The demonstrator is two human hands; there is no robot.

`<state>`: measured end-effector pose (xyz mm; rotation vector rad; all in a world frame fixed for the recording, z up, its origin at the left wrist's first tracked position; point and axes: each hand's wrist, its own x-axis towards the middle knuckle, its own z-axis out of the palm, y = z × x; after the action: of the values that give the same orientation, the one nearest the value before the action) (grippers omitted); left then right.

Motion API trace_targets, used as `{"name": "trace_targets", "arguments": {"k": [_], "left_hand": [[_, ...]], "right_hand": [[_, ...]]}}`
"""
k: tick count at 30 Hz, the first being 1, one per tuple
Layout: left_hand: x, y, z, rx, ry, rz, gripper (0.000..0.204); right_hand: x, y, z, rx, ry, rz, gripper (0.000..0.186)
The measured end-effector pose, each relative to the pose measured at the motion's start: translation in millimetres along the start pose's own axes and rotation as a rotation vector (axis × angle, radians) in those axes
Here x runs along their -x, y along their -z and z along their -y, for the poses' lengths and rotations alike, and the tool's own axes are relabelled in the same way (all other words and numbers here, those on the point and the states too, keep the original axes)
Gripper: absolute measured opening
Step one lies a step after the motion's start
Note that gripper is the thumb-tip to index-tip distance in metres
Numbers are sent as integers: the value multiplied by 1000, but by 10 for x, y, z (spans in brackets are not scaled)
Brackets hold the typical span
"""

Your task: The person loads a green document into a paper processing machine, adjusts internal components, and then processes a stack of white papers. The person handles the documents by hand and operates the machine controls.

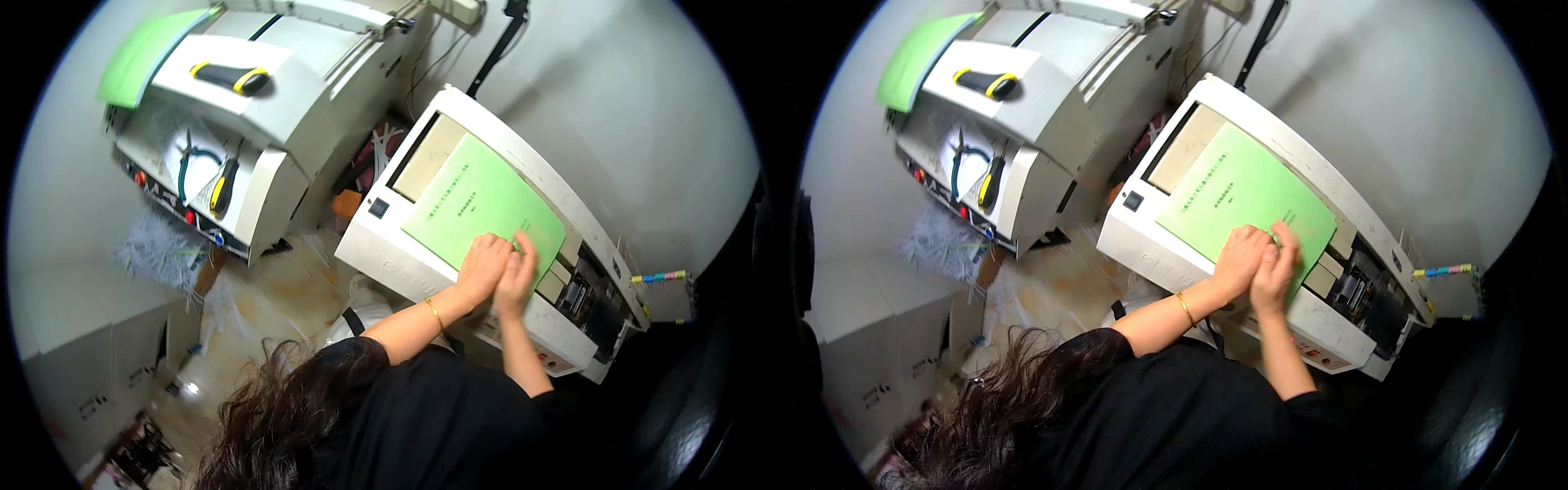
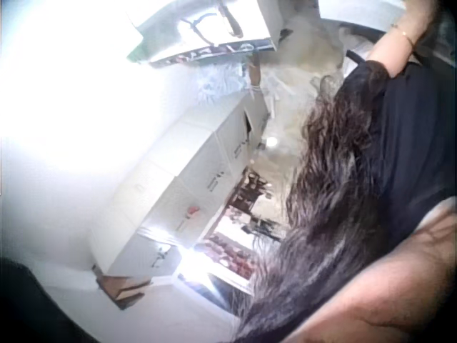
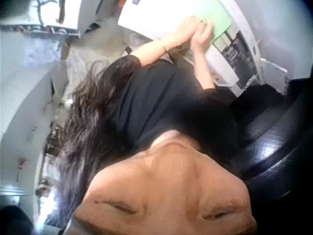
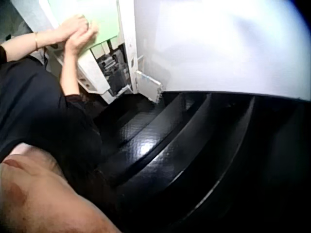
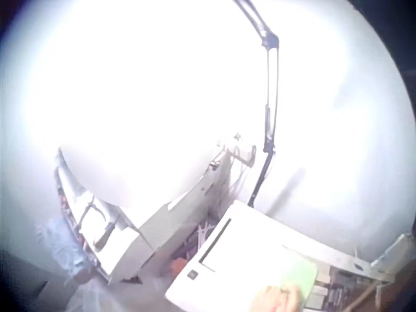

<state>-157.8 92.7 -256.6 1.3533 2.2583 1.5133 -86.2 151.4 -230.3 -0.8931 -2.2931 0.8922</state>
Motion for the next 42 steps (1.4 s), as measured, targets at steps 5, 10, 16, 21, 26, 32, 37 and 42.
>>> {"name": "trace_targets", "arguments": {"k": [5,10,16,21,26,32,37,42], "left_hand": [[-206,234,402,-255,-33,62,17],[-601,828,843,-406,-110,55,10],[-569,753,813,-365,-26,66,10],[-568,787,844,-405,-102,86,9],[-564,812,871,-407,-119,65,9],[-562,797,833,-431,-41,101,10],[-570,760,833,-410,-66,62,8],[-561,735,870,-390,-74,43,7]], "right_hand": [[130,-168,-69,304,-9,12,39],[26,-236,70,564,-27,144,61],[-156,-730,466,478,55,222,62],[-28,-557,242,523,-29,302,75],[254,-51,-139,532,-60,170,74],[343,224,-217,534,-34,133,74],[342,202,-252,499,-72,110,73],[303,281,-370,366,-352,-111,81]]}}
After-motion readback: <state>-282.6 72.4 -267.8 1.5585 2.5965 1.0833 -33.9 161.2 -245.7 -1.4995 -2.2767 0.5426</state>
